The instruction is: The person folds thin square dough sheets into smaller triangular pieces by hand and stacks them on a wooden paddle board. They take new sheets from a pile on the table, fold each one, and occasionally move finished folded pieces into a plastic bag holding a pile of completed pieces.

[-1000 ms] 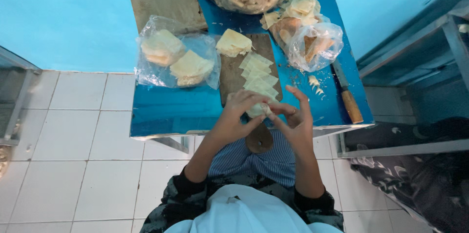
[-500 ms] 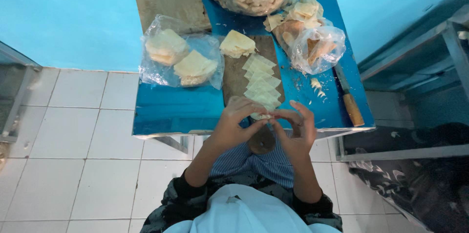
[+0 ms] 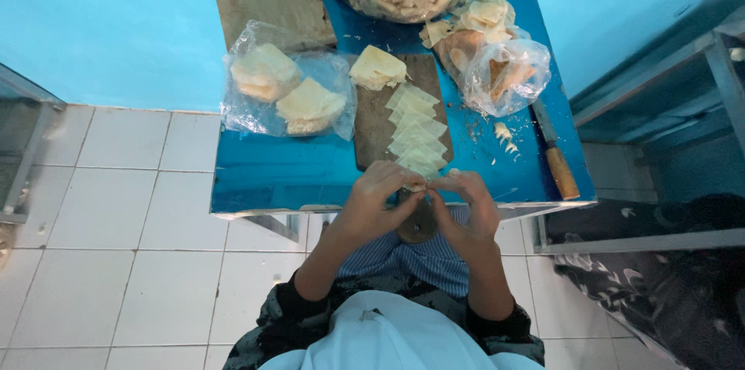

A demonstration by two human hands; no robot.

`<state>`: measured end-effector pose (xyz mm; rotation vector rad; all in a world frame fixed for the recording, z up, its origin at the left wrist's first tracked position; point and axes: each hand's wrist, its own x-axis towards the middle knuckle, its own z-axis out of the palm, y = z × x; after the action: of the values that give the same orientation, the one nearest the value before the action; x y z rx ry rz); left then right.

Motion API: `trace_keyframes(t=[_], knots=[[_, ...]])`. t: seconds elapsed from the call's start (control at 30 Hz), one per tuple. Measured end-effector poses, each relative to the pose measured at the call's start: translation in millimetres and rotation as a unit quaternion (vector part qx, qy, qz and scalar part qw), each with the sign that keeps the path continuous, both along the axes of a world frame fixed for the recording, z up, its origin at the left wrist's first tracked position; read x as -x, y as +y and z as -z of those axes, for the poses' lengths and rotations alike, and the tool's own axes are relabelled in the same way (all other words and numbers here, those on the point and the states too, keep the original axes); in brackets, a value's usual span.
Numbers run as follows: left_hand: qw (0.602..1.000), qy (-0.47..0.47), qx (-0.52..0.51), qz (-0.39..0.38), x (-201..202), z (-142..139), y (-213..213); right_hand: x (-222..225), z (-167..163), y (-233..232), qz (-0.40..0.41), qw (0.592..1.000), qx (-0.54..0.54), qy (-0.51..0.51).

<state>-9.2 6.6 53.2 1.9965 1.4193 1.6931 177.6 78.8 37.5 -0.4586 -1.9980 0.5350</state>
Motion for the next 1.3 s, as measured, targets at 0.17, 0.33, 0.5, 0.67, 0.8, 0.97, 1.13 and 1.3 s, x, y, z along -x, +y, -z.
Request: trace_keyframes(t=[0.17, 0.33, 0.5, 0.67, 0.8, 0.97, 1.13, 1.3], knots=[[1.000, -0.018, 0.008, -0.009, -2.0, 0.3, -2.1, 6.3, -0.5, 4.3, -0.048, 0.999, 0.005, 0.022], [0.998, -0.048, 0.039, -0.025, -5.3, 2.7, -2.7, 9.2, 8.7, 6.5, -0.017, 0.987, -0.155, 0.028], [0.991, -0.116, 0.070, -0.020, -6.2, 5.8, -3.1, 11.2, 15.3, 6.8, -0.003, 0.981, -0.193, 0.032], [0.977, -0.181, 0.112, -0.025, -7.2, 6.2, -2.8, 14.4, 17.8, 2.7, 0.038, 0.974, -0.222, 0.023], [0.969, -0.196, 0.149, -0.025, -6.2, 3.3, -4.3, 11.4, 19.8, 5.9, 0.075, 0.960, -0.269, 0.005], [0.972, -0.193, 0.138, 0.007, -6.8, 1.0, -7.5, 6.7, 24.3, 10.7, 0.083, 0.954, -0.287, -0.002], [0.977, -0.175, 0.120, 0.002, -8.0, 1.8, -8.5, 3.8, 30.1, -0.9, 0.121, 0.988, -0.096, -0.029], [0.987, -0.136, 0.087, -0.008, -7.6, 3.5, -9.4, 2.5, 20.7, 1.2, -0.095, 0.973, 0.166, 0.127]])
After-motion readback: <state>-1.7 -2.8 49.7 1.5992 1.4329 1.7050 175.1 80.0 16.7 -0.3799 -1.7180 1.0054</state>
